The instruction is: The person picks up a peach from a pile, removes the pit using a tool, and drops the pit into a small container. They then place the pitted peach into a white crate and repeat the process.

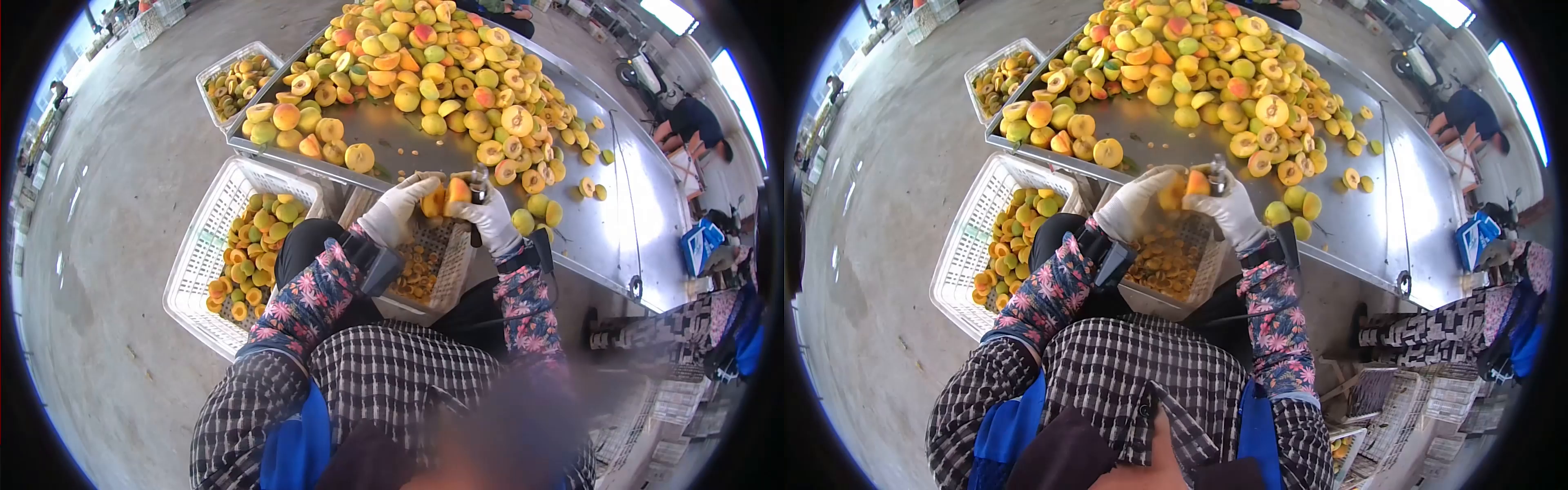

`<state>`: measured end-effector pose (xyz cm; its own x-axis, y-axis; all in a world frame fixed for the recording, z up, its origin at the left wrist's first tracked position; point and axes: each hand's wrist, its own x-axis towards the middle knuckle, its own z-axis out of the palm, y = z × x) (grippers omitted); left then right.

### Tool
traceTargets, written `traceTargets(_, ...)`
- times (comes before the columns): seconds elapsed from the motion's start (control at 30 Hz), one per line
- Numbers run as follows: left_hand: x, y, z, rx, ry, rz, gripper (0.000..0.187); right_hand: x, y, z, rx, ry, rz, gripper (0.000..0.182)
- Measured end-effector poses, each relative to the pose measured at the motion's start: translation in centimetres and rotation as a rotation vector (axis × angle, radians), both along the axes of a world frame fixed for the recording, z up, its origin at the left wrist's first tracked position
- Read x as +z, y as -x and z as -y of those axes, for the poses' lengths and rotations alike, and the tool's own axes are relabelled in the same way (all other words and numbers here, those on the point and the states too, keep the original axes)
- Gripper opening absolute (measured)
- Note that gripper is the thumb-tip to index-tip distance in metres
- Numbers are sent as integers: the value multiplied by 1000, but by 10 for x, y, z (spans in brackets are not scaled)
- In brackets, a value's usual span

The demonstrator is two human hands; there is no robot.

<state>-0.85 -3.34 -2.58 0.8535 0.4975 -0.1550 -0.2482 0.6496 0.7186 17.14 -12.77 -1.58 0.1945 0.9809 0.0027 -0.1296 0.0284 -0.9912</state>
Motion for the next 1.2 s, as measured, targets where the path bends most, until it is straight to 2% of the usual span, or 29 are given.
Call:
traceTargets(0.1,-18,-6,-21,-60,318,111,37,7,-15,5,-53,52,-311,47)
traceTargets(0.13,-14,-6,-16,8,251,131,37,18,-10,5,-113,78,-297,45)
traceTargets(0.17,-10,-5,-14,74,182,150,38,-8,-31,-5,-243,100,23,43)
traceTargets(0.23,-2,0,-16,9,291,200,39,-21,-46,-9,-264,140,559,37)
traceTargets(0.27,1,2,-17,-25,348,225,40,-24,-46,-9,-311,95,734,34)
traceTargets(0.33,2,0,-12,87,320,200,39,-23,-40,1,-403,11,1084,29)
traceTargets(0.43,2,-9,-5,252,363,186,38,-8,-4,10,-356,-48,772,24)
traceTargets(0.47,2,-11,-4,307,385,182,38,18,19,18,-273,28,624,22)
traceTargets(0.5,-1,-14,-5,335,369,215,38,11,23,16,-247,7,789,23)
traceTargets(0.57,-12,-21,-5,384,333,281,37,30,41,20,-127,-34,918,26)
traceTargets(0.6,-5,-22,-2,414,301,246,36,27,44,20,-151,-41,1044,27)
traceTargets(0.67,16,-19,10,473,238,178,34,30,48,22,-152,9,1093,29)
traceTargets(0.77,24,-14,13,455,306,215,33,36,54,24,-166,47,1105,31)
traceTargets(0.87,-3,-15,0,266,314,378,32,30,58,28,-194,-3,1066,29)
traceTargets(1.03,3,-16,7,302,318,312,32,23,58,29,-173,-25,1040,27)
traceTargets(1.13,10,-20,14,341,319,247,37,19,61,28,-230,-106,1132,26)
traceTargets(1.2,11,-23,16,368,316,215,40,18,62,27,-230,-36,1244,29)
